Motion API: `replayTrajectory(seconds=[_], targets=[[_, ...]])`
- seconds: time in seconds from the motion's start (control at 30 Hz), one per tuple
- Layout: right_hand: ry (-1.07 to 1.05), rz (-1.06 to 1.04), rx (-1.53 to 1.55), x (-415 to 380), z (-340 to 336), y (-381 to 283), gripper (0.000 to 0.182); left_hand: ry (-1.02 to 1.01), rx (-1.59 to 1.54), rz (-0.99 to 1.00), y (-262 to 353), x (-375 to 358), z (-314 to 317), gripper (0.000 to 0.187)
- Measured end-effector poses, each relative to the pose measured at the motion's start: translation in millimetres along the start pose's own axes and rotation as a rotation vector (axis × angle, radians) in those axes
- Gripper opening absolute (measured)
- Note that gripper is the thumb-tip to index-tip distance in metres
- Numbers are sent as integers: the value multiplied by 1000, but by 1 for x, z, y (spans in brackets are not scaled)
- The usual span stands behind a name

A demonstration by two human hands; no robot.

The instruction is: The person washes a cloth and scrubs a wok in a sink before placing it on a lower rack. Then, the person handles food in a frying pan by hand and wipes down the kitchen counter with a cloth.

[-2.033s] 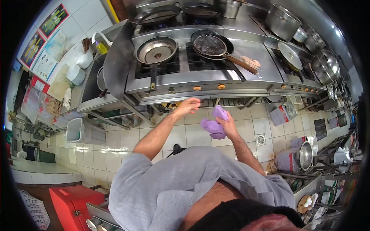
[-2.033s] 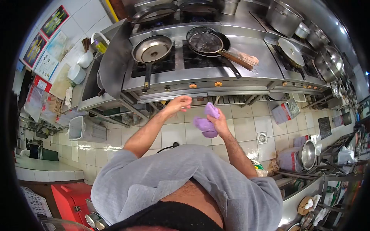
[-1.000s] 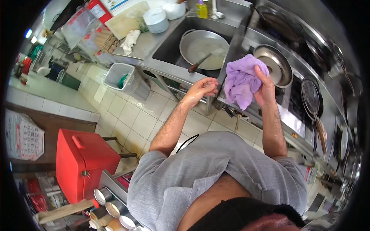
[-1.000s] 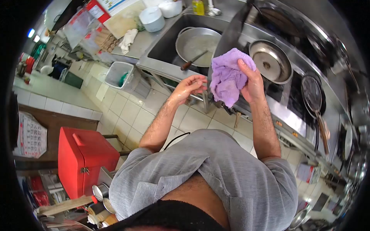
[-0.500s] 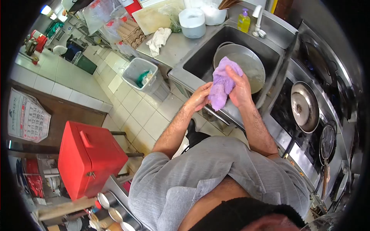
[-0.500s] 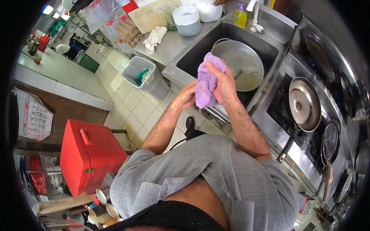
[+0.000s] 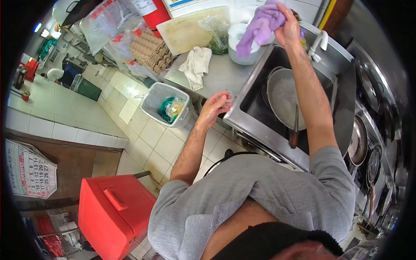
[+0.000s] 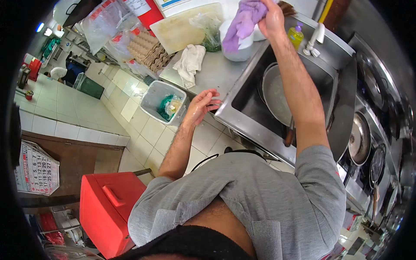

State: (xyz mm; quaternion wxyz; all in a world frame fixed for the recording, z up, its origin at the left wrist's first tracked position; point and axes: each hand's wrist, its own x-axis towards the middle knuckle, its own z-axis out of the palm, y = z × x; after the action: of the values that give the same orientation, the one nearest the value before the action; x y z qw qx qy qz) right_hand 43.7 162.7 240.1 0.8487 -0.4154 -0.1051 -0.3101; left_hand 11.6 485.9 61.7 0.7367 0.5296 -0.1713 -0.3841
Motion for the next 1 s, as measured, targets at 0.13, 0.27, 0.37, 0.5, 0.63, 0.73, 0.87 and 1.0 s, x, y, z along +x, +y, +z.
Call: replayTrajectory(seconds=[0.13, 0.27, 0.37, 0.5, 0.63, 0.73, 0.87, 1.0], targets=[[56, -28, -365, 55, 5, 38, 28, 12, -21, -47, -1, 7, -19, 37], [-234, 3, -1644, 92, -65, 113, 40, 13, 13, -82, -4, 19, -31, 39], [-795, 268, -2143, 125, -115, 166, 38, 32, 49, -91, 1, 24, -37, 43], [-1009, 596, -2067, 114, -131, 189, 31, 68, 87, -114, 8, 27, -33, 42], [-984, 703, -1930, 92, -121, 176, 28, 50, 115, -107, 6, 42, -18, 42], [-904, 648, -1792, 92, -101, 151, 27, -34, 177, -120, 11, 58, -5, 38], [-718, 229, -1510, 145, -101, 111, 18, -154, 311, -49, 7, 104, 8, 36], [-430, -58, -1405, 153, -25, -13, 23, -167, 215, 33, 16, 172, 36, 38]])
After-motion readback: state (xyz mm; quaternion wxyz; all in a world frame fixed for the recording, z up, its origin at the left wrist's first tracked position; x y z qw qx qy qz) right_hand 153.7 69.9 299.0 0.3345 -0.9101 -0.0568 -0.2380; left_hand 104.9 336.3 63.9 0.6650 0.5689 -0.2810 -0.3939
